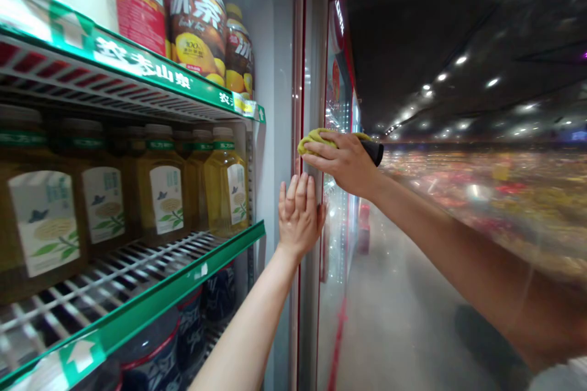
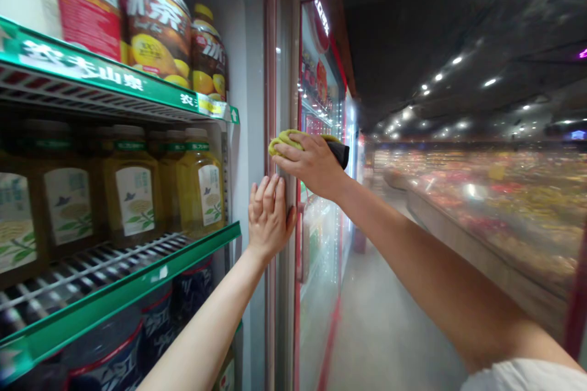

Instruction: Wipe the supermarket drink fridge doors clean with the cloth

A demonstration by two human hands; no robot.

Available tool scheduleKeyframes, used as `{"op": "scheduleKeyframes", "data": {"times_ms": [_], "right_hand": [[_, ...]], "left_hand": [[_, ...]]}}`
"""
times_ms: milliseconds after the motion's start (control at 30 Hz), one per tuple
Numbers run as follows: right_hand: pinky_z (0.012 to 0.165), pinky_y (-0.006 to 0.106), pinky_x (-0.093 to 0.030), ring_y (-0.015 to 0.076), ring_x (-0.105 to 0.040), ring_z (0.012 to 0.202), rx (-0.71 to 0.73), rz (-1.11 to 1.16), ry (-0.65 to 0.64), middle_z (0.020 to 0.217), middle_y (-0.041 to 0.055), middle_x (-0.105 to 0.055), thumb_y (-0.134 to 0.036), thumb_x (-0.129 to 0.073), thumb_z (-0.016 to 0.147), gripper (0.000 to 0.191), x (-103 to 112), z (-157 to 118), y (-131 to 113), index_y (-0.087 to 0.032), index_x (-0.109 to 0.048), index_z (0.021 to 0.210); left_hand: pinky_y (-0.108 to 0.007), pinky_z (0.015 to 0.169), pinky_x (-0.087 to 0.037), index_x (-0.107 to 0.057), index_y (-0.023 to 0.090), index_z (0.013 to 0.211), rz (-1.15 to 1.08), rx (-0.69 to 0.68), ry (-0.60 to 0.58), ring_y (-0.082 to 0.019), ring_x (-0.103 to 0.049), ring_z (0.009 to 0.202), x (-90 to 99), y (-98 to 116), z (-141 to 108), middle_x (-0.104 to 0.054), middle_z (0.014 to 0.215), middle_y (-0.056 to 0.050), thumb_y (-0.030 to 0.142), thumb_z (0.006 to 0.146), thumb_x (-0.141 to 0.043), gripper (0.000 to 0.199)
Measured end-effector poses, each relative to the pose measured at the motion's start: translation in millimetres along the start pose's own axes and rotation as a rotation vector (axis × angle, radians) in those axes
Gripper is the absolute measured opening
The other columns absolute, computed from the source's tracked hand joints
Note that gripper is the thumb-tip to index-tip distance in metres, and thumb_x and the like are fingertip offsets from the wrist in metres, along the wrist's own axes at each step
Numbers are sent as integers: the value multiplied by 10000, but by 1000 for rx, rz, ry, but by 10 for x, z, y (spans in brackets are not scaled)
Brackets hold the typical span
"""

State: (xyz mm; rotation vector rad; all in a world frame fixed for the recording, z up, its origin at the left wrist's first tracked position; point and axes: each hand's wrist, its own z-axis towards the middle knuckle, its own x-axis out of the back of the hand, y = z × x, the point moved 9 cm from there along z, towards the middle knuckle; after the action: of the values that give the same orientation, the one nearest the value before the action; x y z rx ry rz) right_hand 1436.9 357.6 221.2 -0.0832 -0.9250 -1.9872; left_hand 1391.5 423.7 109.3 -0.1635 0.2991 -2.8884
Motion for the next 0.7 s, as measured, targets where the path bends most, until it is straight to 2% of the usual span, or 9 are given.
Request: {"op": "scheduleKeyframes", "data": {"times_ms": [267,433,700], "right_hand": [[1048,414,-435,240,-506,1393,-71,-15,55,1446,-55,-633,-223,-442,1048,386,-157,-343,-338,-348,-673,1331],[1077,394,-381,224,-513,1385,-109,-3,107,1433,-69,-642,-246,-496,1041,353,-266,-545,-504,-372,-674,1319],[1062,394,-364,222,-531,1358,-76,-13,161,1409,-67,-661,-291,-501,1053,303,-344,-834,-806,-342,-690,1284]], "left_hand": [[-498,1292,-227,-163,135,1636,-5,16,-22,-268,-336,1533,38,113,-477,-516,1547,-163,200,969,-542,770],[-485,1301,-222,-168,135,1635,-7,-12,-34,-243,-330,1536,73,209,-762,-560,1510,-149,158,962,-543,770],[-485,1300,-232,-263,119,1603,-11,-16,-49,-231,-318,1541,97,271,-1038,-602,1463,-156,136,956,-536,703]]}}
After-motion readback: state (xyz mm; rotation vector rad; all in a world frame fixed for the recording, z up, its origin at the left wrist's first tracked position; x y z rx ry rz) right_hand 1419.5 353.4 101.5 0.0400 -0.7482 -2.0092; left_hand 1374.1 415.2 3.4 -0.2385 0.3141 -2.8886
